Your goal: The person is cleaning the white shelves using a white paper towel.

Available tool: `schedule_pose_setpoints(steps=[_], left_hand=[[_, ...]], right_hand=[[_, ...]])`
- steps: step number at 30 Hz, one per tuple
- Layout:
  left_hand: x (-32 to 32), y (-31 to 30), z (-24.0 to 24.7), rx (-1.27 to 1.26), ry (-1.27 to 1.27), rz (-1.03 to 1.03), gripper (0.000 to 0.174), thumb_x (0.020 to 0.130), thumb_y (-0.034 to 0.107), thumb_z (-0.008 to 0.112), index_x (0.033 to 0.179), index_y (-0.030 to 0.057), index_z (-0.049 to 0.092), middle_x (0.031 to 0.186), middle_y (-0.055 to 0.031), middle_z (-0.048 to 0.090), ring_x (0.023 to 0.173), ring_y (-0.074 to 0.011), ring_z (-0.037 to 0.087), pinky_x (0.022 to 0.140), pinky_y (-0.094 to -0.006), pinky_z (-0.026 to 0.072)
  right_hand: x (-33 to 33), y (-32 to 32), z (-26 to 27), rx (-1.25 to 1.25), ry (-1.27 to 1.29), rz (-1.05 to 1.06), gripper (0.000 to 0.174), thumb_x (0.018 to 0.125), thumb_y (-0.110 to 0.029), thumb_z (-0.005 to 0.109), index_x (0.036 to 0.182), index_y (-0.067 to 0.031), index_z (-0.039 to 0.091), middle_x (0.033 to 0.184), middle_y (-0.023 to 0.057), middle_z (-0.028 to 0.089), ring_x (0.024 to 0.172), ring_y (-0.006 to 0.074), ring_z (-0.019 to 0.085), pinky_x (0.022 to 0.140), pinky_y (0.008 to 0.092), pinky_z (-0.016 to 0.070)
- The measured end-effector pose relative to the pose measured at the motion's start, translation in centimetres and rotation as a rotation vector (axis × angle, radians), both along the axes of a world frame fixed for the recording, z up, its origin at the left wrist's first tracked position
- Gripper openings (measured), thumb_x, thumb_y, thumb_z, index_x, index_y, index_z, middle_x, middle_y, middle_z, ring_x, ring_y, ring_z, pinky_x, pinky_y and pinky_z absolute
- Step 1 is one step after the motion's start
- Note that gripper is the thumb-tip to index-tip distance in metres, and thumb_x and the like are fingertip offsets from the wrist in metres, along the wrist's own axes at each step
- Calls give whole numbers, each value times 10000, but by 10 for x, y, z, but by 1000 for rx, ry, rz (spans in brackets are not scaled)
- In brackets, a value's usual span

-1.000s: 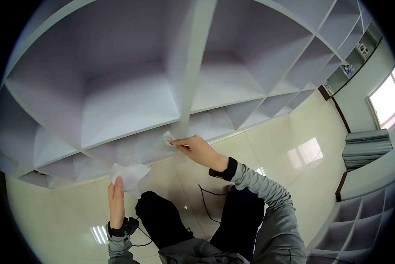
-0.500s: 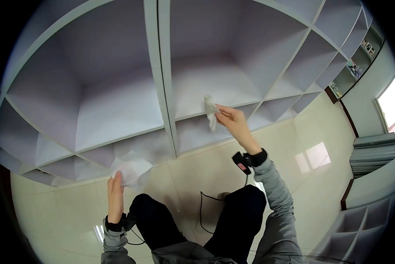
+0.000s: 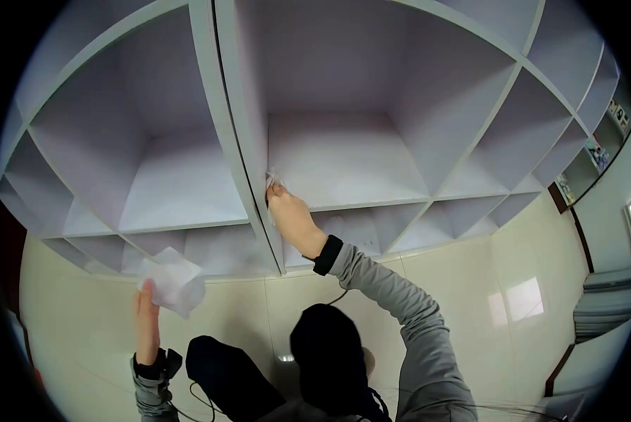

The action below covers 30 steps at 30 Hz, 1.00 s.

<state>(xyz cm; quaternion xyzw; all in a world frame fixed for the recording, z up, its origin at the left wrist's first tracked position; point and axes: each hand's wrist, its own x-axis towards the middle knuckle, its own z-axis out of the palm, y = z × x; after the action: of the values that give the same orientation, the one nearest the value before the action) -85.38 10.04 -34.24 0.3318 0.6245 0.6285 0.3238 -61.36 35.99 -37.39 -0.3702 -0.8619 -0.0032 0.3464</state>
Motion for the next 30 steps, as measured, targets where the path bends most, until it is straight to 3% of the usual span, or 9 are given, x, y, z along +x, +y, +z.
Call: schedule_pose_setpoints(steps=[5,8,11,13,16,19,20,21,30], left_hand=[[12,-4,-9,64,-2,126,438,931,342,481,1166,-28,467,1133,-65,507,1057,-132,458,934,-282,348],[24,-6,-3,102,1,120,418,933,337,478,1160,-14,475,1132,-54,499,1057,-125,449,935,-279,340],[29,-6,4,40,43,121,400,931,337,482,1158,8,480,1120,-42,500,1048,-121,445,932,-276,337],[35,-7,-4,74,28,121,367,929,334,486,1131,27,492,1097,-29,502,1037,-116,445,925,-276,340],[44,-2,2,66,1,167,349,923,331,497,1097,29,501,1069,-26,510,1019,-112,452,911,-276,346],[41,-1,-6,68,25,118,349,916,333,509,1078,23,504,1053,-34,519,1002,-113,460,891,-271,354],[40,-1,-7,67,27,114,349,916,333,509,1078,23,504,1053,-34,519,1002,-113,460,891,-271,354],[42,0,-7,98,-10,96,347,914,327,513,1080,22,505,1050,-36,523,992,-116,465,880,-266,357],[43,6,-9,154,-92,36,365,925,291,498,1119,-17,482,1140,-79,509,1094,-154,458,966,-306,342]], right_hand=[[6,10,-9,79,-129,79,242,701,42,545,943,49,557,995,174,584,983,284,571,722,333,523],[-8,16,-10,158,-200,-36,253,689,29,562,940,41,586,993,156,594,991,257,571,710,301,528],[-15,11,4,126,-205,-123,279,671,12,581,947,38,606,990,150,601,1005,250,561,827,346,486],[-7,4,9,123,-322,-99,300,647,16,599,945,42,613,988,163,601,1029,267,544,969,426,366],[-1,4,8,196,-200,-39,270,631,18,612,900,28,622,958,166,598,1021,274,542,1031,478,249],[-6,15,4,120,-143,1,243,622,22,618,864,13,623,932,159,593,1003,283,542,1026,471,269],[-7,18,5,162,-80,-6,93,707,-11,549,723,-15,641,944,176,611,951,275,564,999,430,314],[-11,22,4,162,-81,-9,93,707,-11,549,723,-15,641,944,176,611,951,275,564,999,430,314],[68,26,-3,105,-102,63,246,728,42,485,958,20,569,1005,164,589,954,300,565,963,430,365]])
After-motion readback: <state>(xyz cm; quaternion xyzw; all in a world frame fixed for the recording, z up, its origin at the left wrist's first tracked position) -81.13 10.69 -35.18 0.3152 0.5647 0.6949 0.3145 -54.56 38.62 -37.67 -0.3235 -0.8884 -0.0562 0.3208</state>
